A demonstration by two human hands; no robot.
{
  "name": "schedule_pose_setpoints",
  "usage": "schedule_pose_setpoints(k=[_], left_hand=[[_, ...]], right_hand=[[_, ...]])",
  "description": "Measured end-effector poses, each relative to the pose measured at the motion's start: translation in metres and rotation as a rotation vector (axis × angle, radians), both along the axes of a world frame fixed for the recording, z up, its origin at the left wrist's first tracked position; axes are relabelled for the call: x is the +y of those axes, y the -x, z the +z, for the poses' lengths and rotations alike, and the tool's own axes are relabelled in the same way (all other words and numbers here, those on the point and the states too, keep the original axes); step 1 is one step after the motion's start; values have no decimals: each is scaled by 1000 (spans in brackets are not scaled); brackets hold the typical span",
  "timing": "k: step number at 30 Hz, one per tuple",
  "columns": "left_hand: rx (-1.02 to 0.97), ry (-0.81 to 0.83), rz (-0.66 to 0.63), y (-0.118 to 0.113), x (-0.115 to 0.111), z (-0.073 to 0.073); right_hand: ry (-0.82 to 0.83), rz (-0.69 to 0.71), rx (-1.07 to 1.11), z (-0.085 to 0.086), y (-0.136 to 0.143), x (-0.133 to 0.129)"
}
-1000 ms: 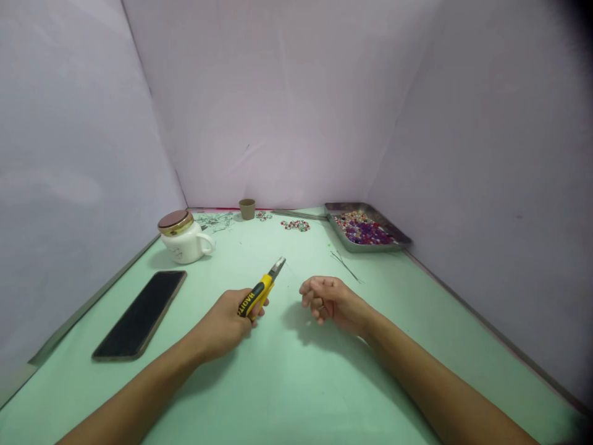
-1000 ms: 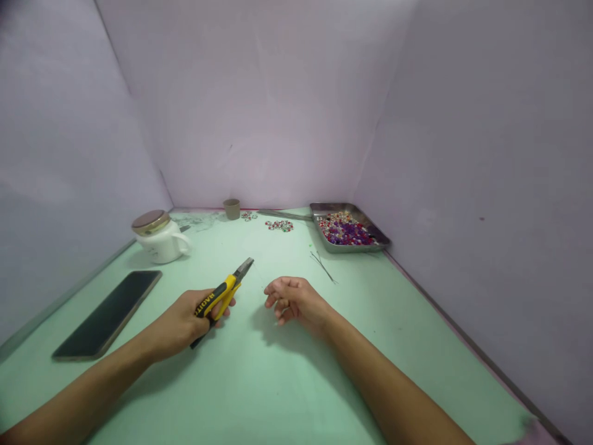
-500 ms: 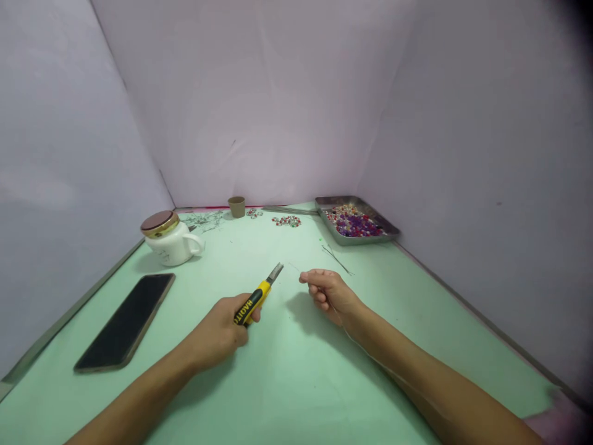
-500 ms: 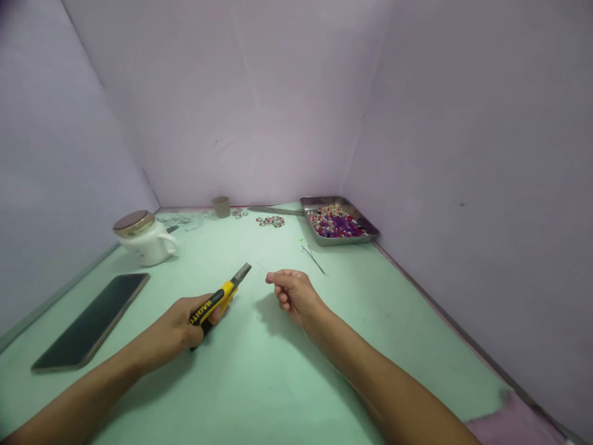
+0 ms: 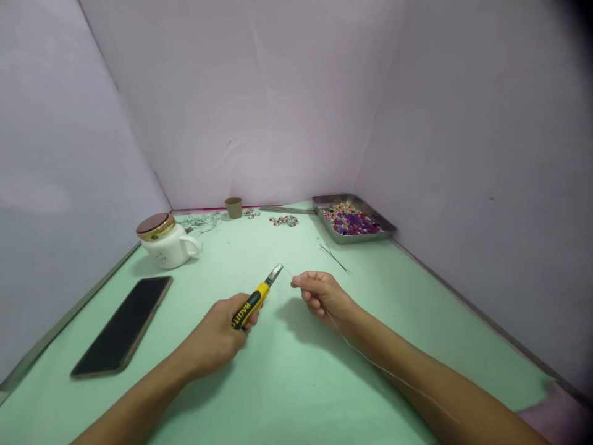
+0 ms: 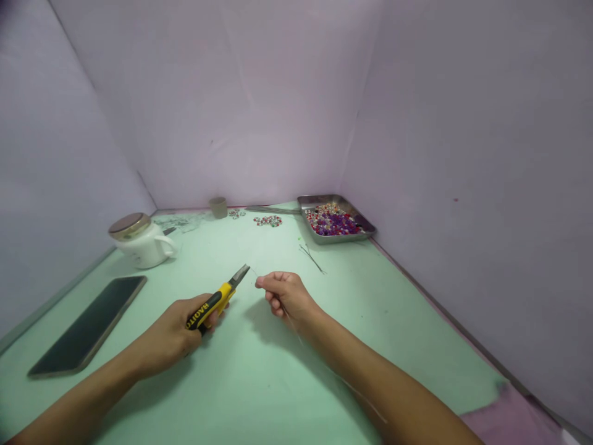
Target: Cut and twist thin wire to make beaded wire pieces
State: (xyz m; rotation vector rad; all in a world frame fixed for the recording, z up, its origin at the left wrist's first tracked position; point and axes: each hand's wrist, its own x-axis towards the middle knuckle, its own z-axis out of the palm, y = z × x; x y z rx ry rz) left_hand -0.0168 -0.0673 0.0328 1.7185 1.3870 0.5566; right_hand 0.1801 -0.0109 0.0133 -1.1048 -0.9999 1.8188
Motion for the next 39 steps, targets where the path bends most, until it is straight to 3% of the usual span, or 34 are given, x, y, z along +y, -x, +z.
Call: schedule_pose_setpoints(k=[10, 18, 22, 25, 28, 30, 34, 39], left_hand=[[-24, -2, -6, -1, -1, 6], [-425, 282, 28, 0, -4, 13], [-317, 196, 66, 0, -1, 11], [-255, 158, 246, 5, 7, 7], [-374, 76, 455, 15, 13, 5], [-410, 58, 384, 16, 11, 5], [-385, 199, 68, 4, -2, 7], [-270, 198, -19, -7, -8, 8]], right_hand=[[-16, 58, -4, 1, -1, 0], [-129, 151, -37, 2, -8, -2], [-168, 113, -99, 2, -8, -2], [-192, 38, -175, 2, -7, 2], [-240, -38, -210, 0, -7, 6], [-273, -65, -211, -2, -7, 7], [-293, -65, -182, -3, -6, 5], [-262, -27, -241, 1, -1, 0]])
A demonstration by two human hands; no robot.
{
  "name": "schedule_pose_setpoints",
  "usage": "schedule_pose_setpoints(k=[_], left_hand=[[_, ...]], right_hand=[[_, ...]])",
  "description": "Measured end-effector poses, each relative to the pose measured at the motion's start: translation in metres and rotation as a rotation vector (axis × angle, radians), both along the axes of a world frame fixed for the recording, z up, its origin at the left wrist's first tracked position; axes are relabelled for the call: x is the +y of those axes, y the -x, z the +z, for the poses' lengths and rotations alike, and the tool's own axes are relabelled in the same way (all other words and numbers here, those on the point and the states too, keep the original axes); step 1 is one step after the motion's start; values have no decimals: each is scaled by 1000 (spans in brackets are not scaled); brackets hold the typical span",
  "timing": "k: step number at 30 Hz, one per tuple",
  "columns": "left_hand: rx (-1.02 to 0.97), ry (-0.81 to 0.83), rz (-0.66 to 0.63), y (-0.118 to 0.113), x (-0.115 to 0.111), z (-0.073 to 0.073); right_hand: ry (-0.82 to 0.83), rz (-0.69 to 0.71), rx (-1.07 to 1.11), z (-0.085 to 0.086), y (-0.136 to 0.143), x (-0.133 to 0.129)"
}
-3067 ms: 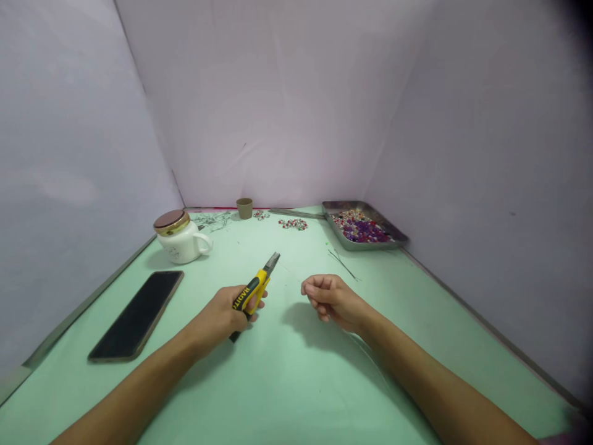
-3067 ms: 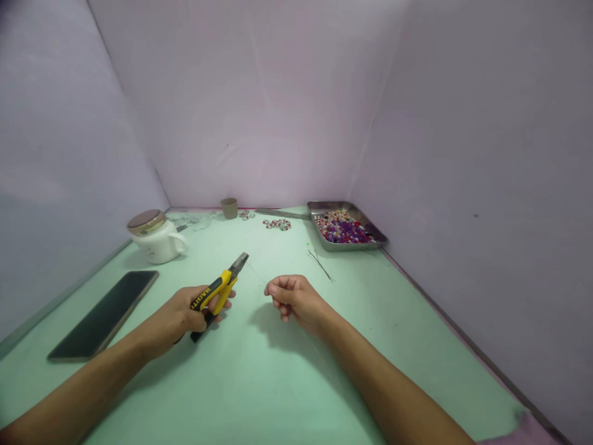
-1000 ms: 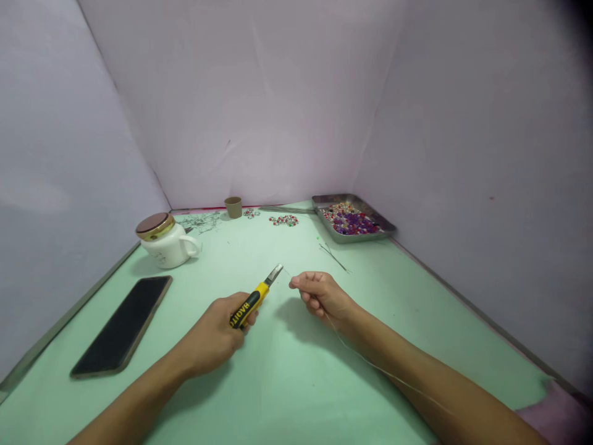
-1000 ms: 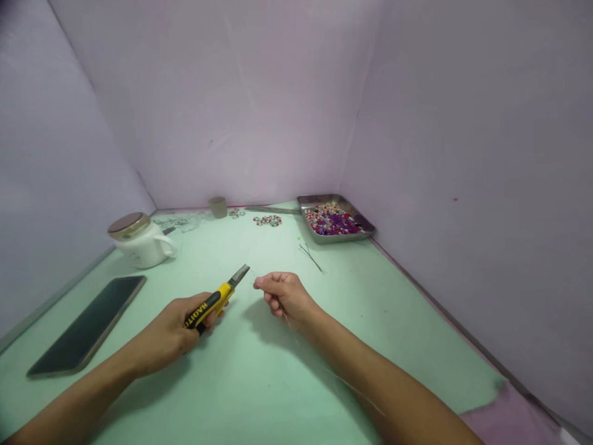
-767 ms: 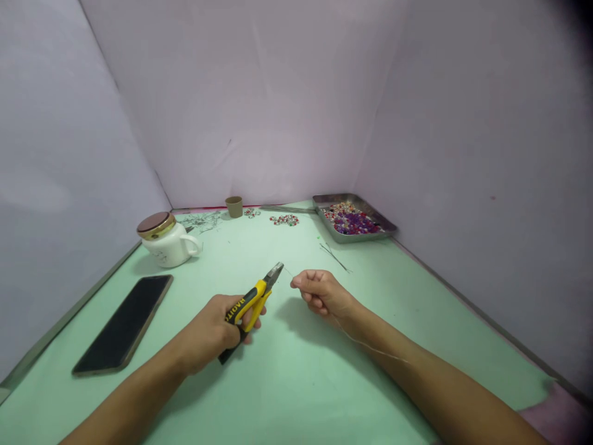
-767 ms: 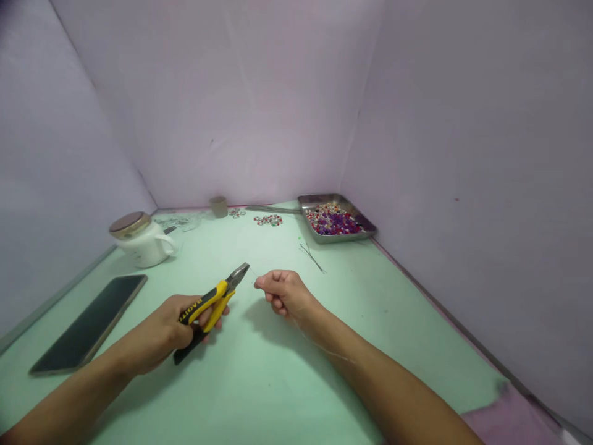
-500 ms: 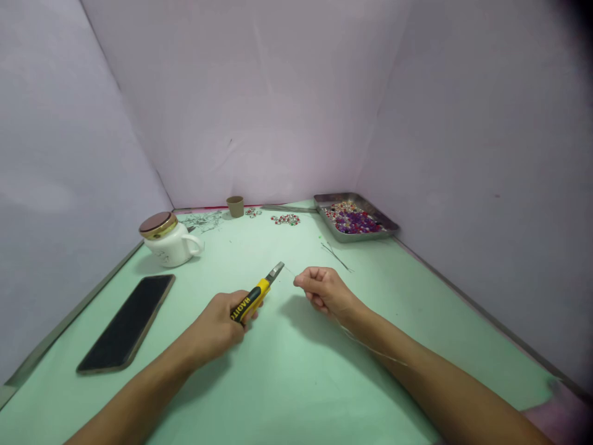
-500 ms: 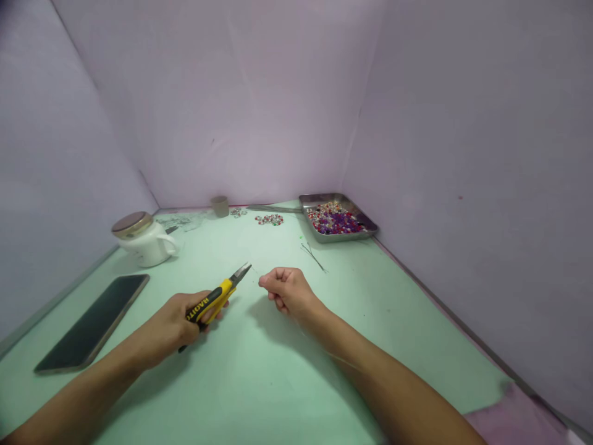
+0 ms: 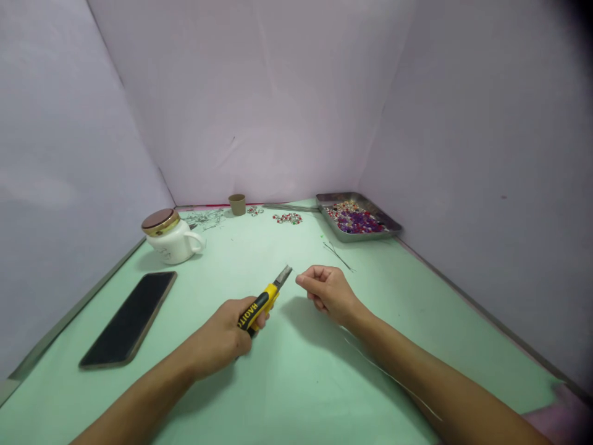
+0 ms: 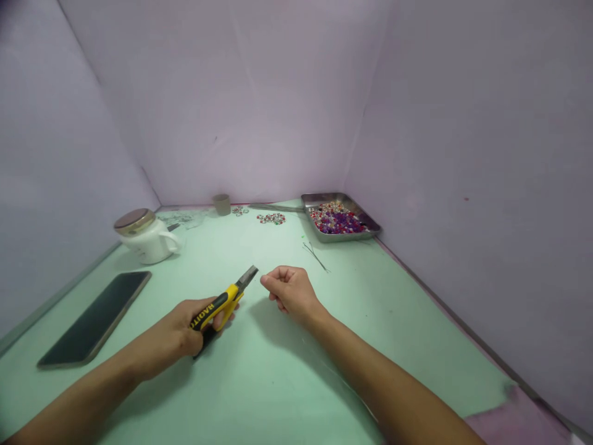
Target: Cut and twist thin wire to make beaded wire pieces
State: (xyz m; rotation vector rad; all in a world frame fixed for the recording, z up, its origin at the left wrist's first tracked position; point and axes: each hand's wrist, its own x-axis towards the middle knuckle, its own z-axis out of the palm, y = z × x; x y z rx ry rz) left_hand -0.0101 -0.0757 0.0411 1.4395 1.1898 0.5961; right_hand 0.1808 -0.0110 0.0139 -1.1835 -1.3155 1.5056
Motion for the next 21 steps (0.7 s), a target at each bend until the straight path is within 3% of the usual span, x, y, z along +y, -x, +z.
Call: schedule_pose_setpoints(k=[6, 11, 13, 16, 17, 19, 21], left_hand=[[10, -41, 3, -2, 2, -1], [-30, 42, 28, 4, 7, 0], [-79, 96, 142, 16, 16, -1], [-113, -15, 639, 35, 29, -2], [-105, -74, 669, 38, 31, -2], [-139, -60, 554, 38, 29, -2], [-170, 18, 325, 27, 21, -3]], right_hand=[[57, 50, 32, 2, 3, -2], [93, 101, 79, 3, -3, -2], [92, 124, 74, 4, -6, -1], [88, 125, 62, 3, -8, 0], [87, 112, 60, 2, -7, 1], [75, 70, 57, -1, -4, 2], [48, 27, 50, -5, -2, 3]])
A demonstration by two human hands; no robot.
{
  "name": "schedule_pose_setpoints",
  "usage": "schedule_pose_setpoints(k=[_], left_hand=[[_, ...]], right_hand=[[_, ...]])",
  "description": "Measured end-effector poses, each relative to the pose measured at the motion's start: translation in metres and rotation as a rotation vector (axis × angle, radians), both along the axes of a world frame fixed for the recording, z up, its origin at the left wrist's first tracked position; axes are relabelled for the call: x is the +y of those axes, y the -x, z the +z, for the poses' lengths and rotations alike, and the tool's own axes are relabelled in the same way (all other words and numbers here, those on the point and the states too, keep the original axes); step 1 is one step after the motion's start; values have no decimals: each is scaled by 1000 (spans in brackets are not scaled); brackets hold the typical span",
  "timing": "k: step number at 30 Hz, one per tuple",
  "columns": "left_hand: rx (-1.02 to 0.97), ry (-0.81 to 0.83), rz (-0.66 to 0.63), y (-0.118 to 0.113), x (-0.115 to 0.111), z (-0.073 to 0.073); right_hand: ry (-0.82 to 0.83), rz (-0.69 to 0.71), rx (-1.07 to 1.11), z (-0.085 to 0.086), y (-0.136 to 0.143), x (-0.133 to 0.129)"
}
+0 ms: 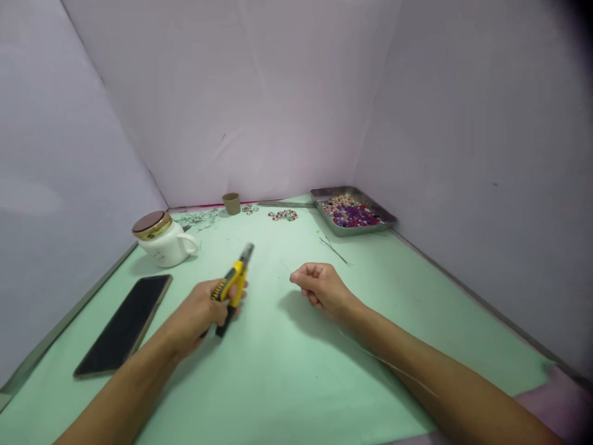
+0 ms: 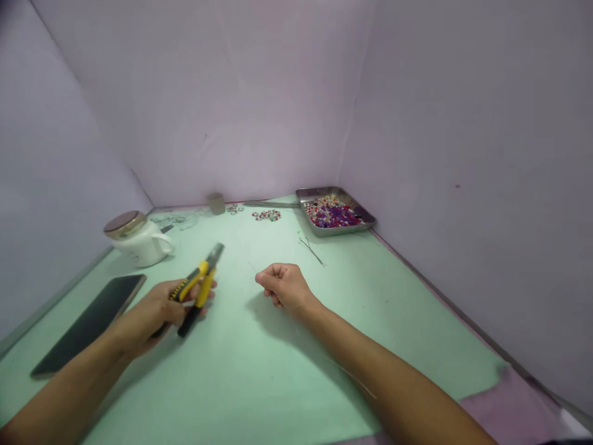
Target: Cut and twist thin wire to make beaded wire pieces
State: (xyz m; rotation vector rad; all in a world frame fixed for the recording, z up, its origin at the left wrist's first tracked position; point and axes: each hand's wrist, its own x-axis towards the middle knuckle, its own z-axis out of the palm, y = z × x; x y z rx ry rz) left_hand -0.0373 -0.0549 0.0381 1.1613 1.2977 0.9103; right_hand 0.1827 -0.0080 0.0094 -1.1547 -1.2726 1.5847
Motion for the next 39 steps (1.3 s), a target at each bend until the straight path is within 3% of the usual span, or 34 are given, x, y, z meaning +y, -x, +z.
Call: schedule_pose_setpoints(k=[3, 7, 19, 24, 26, 29, 31, 33, 36, 39], left_hand=[[37, 33, -235, -21, -15, 0], [109, 18, -337, -34, -23, 2], [230, -44, -306, -27, -18, 4], [124, -9, -308, -20, -13, 4], [42, 49, -268, -15, -9, 3], [-45, 96, -14, -3, -1, -1], [-47, 44, 126, 3, 2, -2], [-47, 45, 70, 4, 1, -2], [-31, 109, -177, -7, -7, -1], [5, 97, -307, -22, -16, 1]], right_hand=[[-37, -35, -2, -3, 1, 1], [-37, -8, -8, -1, 0, -1], [-6, 37, 17, 3, 0, -2], [11, 42, 19, 9, -1, -5], [23, 42, 9, 10, -3, -5], [20, 16, 8, 9, -6, -4], [7, -14, 17, 6, -7, -3], [-15, -45, -3, 4, -6, -2], [-101, -90, -92, 3, -3, -4], [-177, -99, -198, 6, -1, -6]])
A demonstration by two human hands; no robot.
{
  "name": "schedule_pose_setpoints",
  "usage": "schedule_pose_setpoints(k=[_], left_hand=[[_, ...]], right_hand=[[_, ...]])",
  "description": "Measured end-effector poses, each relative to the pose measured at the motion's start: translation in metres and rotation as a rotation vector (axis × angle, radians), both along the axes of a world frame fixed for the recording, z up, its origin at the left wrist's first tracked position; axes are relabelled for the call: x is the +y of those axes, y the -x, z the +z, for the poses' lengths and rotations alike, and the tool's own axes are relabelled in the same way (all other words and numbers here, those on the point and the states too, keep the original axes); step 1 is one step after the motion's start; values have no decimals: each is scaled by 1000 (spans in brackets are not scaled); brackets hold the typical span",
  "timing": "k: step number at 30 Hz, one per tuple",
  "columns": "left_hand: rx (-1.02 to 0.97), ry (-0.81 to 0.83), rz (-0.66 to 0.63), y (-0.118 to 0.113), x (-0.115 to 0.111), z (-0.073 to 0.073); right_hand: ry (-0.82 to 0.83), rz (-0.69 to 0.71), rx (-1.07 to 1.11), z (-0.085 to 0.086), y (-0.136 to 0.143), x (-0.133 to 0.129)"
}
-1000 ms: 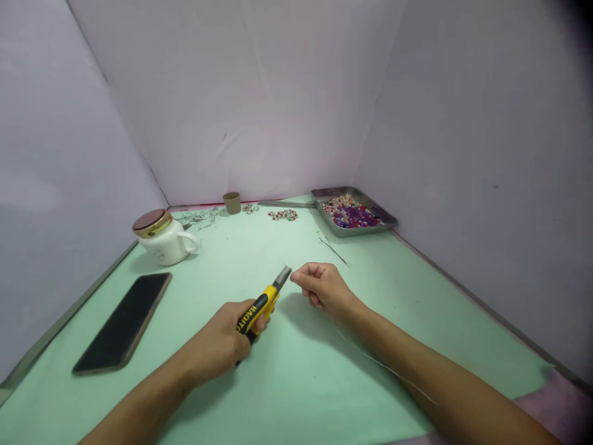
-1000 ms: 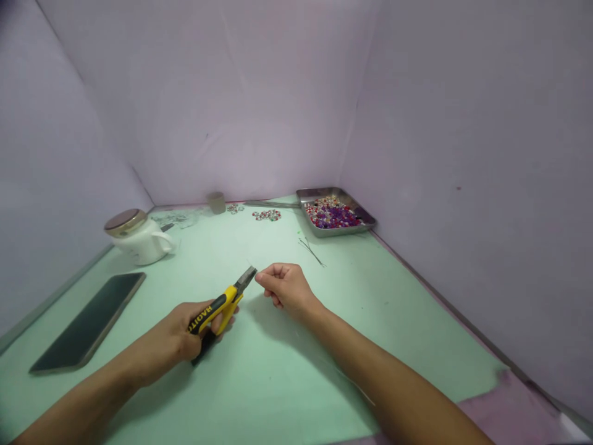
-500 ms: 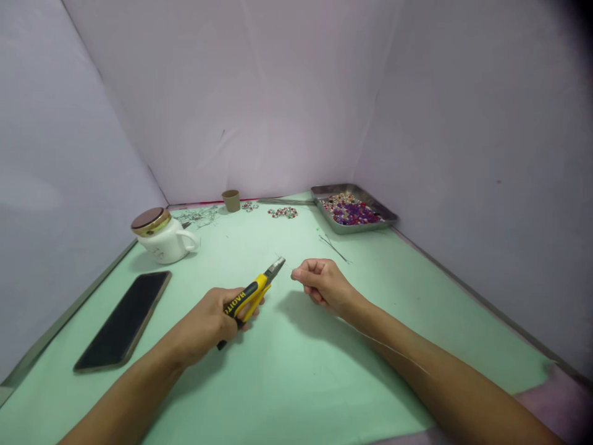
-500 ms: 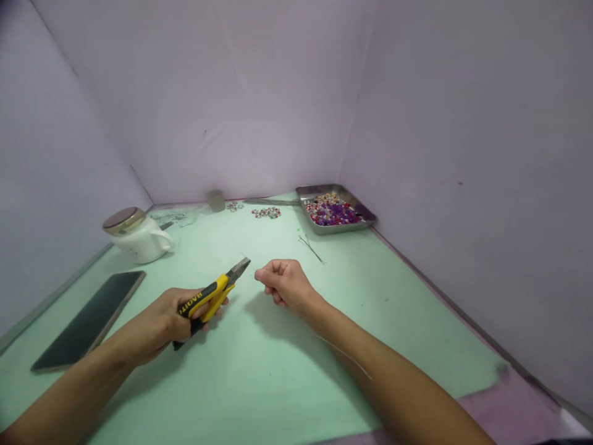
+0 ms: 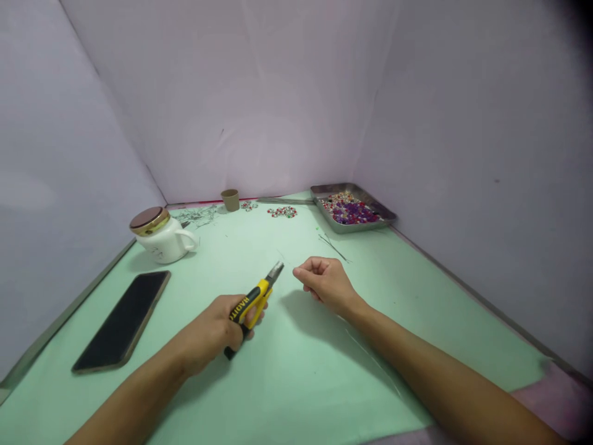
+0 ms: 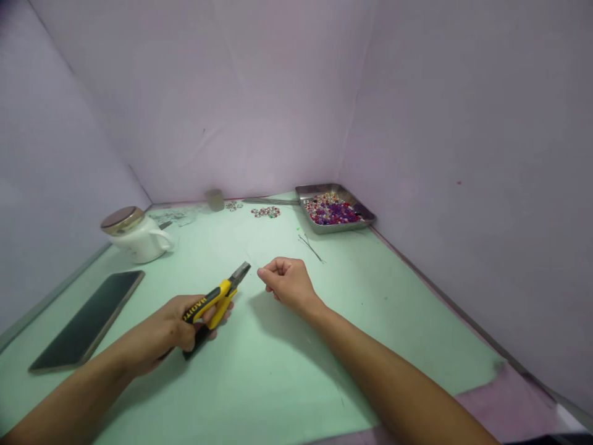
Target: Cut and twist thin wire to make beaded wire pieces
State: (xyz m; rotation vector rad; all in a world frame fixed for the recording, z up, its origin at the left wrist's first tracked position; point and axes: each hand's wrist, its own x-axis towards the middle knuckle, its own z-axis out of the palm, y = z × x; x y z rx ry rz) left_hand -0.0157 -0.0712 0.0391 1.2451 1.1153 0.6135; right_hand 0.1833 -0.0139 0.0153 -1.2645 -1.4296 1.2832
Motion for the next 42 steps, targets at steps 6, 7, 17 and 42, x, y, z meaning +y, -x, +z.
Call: schedule_pose_setpoints(k=[6, 7, 17, 42], left_hand=[[87, -64, -48, -6, -4, 1], [105, -72, -49, -6, -4, 1], [174, -56, -3, -1, 3, -1], [74, -86, -20, 2, 4, 1]], right_hand=[[-119, 7, -132, -1, 4, -1], [-149, 2, -146, -3, 5, -1], [-293, 21, -222, -6, 3, 0], [-17, 123, 72, -4, -8, 8]])
